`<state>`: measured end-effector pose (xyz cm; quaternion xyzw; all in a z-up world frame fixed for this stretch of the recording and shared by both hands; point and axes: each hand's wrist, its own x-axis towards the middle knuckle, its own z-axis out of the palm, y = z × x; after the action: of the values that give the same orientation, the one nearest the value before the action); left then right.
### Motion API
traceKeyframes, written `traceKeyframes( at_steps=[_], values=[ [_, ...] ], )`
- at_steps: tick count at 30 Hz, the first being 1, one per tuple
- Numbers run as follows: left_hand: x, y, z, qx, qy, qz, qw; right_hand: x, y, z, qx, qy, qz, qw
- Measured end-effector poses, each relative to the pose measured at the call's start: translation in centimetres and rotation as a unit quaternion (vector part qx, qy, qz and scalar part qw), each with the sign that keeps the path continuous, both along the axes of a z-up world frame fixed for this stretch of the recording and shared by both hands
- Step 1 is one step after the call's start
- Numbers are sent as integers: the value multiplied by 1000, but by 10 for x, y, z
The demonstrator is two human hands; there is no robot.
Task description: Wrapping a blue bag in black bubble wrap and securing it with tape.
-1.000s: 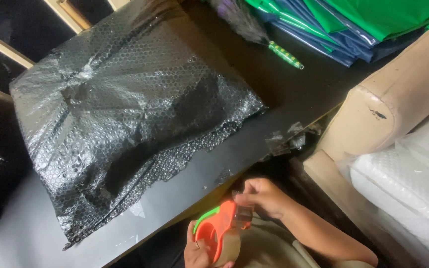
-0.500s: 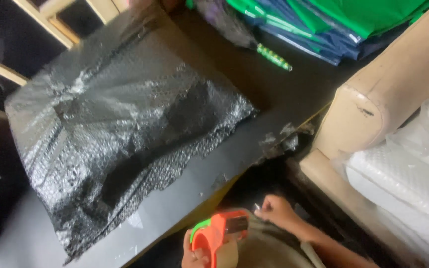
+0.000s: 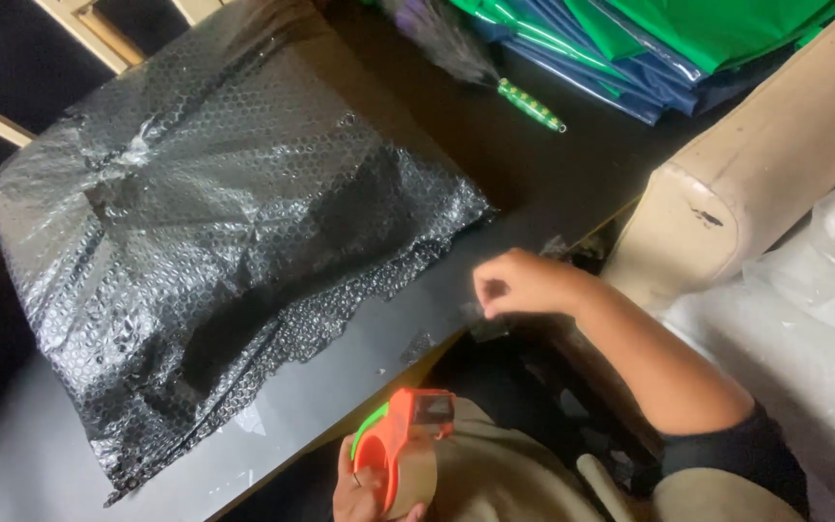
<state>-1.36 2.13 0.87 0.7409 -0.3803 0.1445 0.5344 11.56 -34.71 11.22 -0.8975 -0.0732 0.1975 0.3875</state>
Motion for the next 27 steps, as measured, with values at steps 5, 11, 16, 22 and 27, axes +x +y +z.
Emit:
traceKeyframes(
  at_steps=[5, 11, 16, 22, 27],
  values=[
    [5, -6, 17, 11, -7, 27, 1000, 17, 3, -11, -8, 3, 37, 999],
    [4, -22, 38, -24, 5, 35, 999, 15, 8, -10, -50, -18, 34, 998],
    [2, -18, 12, -74, 25, 20, 997, 6, 11, -2, -119, -65, -11, 991],
    [-3, -10, 11, -44, 129, 6, 991, -33, 46, 36, -18, -226, -80, 971],
    [-5, 1, -17, 36, 77, 45, 995, -66, 101, 20, 145, -406, -7, 902]
  ],
)
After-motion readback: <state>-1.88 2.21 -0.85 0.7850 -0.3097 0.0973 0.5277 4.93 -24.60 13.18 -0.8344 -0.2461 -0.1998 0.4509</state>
